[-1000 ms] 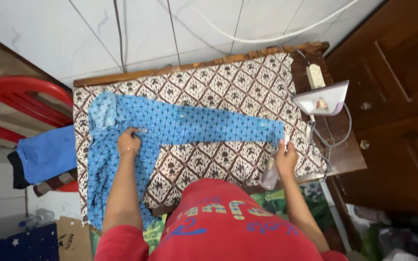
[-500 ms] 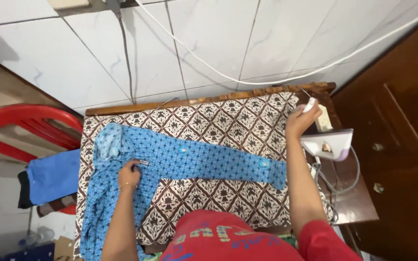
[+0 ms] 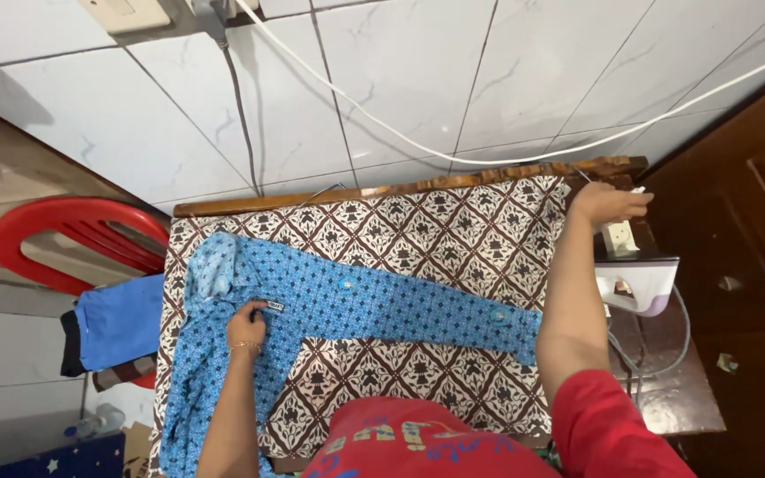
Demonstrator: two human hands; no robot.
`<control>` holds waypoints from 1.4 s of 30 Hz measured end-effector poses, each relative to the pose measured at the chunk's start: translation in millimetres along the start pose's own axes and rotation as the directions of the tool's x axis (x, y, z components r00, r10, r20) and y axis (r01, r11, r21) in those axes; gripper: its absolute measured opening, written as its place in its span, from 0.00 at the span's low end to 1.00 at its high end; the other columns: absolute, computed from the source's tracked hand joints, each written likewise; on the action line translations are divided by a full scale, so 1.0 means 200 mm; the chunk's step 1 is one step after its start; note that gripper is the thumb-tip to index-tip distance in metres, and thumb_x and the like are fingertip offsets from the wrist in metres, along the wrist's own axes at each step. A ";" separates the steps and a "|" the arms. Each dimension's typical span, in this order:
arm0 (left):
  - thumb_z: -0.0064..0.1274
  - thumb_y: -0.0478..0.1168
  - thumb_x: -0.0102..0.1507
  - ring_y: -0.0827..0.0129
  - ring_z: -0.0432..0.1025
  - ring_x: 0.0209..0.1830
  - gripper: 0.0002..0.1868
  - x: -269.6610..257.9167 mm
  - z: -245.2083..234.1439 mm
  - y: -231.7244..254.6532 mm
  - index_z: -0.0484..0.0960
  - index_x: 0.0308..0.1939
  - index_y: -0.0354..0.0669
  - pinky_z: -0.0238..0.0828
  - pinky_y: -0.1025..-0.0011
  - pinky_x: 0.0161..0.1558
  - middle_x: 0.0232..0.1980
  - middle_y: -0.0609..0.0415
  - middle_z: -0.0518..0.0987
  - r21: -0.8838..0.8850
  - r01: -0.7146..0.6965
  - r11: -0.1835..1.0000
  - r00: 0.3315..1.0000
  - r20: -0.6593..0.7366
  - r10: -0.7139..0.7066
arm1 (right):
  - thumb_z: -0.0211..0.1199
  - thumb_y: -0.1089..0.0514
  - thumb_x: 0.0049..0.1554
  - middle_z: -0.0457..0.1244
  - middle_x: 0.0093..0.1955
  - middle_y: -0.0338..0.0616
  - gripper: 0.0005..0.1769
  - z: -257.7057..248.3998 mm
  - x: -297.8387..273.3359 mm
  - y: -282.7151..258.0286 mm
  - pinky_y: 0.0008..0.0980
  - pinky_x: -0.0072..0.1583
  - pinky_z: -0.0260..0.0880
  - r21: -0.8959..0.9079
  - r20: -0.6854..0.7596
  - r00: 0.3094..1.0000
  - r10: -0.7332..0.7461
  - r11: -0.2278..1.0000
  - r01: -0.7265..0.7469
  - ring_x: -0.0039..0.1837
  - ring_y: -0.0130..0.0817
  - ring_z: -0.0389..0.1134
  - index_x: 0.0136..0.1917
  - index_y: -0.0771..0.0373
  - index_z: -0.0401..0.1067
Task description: Ironing a blue patterned shirt on an ironing board.
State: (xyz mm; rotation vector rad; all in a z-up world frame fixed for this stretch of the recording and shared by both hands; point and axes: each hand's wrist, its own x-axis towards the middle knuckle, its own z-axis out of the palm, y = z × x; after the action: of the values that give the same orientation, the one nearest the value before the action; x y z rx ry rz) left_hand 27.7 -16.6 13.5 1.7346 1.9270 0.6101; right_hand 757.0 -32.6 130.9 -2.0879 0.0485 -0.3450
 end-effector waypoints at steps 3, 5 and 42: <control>0.50 0.38 0.63 0.45 0.79 0.44 0.14 -0.02 -0.02 0.03 0.87 0.49 0.56 0.75 0.57 0.48 0.46 0.41 0.84 0.006 0.027 1.000 0.999 0.017 -0.028 | 0.60 0.67 0.50 0.49 0.69 0.71 0.43 0.05 0.05 0.04 0.57 0.68 0.56 -0.075 -0.081 0.995 -0.054 0.996 0.048 0.68 0.69 0.56 0.73 0.79 0.43; 0.50 0.37 0.63 0.45 0.78 0.45 0.14 -0.02 -0.01 0.02 0.87 0.48 0.56 0.75 0.56 0.49 0.47 0.42 0.84 0.003 -0.001 1.000 1.000 0.003 0.001 | 0.61 0.66 0.50 0.47 0.70 0.72 0.44 -0.01 0.01 0.05 0.57 0.70 0.53 -0.034 -0.096 0.983 -0.154 0.988 0.151 0.70 0.69 0.53 0.73 0.80 0.44; 0.54 0.43 0.62 0.49 0.53 0.80 0.37 -0.11 0.11 -0.17 0.62 0.75 0.47 0.51 0.55 0.76 0.81 0.49 0.58 0.151 -0.295 0.944 0.940 0.222 0.258 | 0.69 0.35 0.55 0.70 0.36 0.43 0.28 -1.27 -1.07 -0.15 0.31 0.32 0.61 -0.003 0.954 0.180 -0.240 0.593 0.805 0.31 0.31 0.64 0.59 0.54 0.76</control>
State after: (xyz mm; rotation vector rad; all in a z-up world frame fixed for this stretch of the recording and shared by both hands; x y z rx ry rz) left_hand 16.8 -41.2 -24.2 2.1191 1.6570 0.3444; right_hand 482.1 -192.2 229.8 -2.4875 -1.5485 0.5331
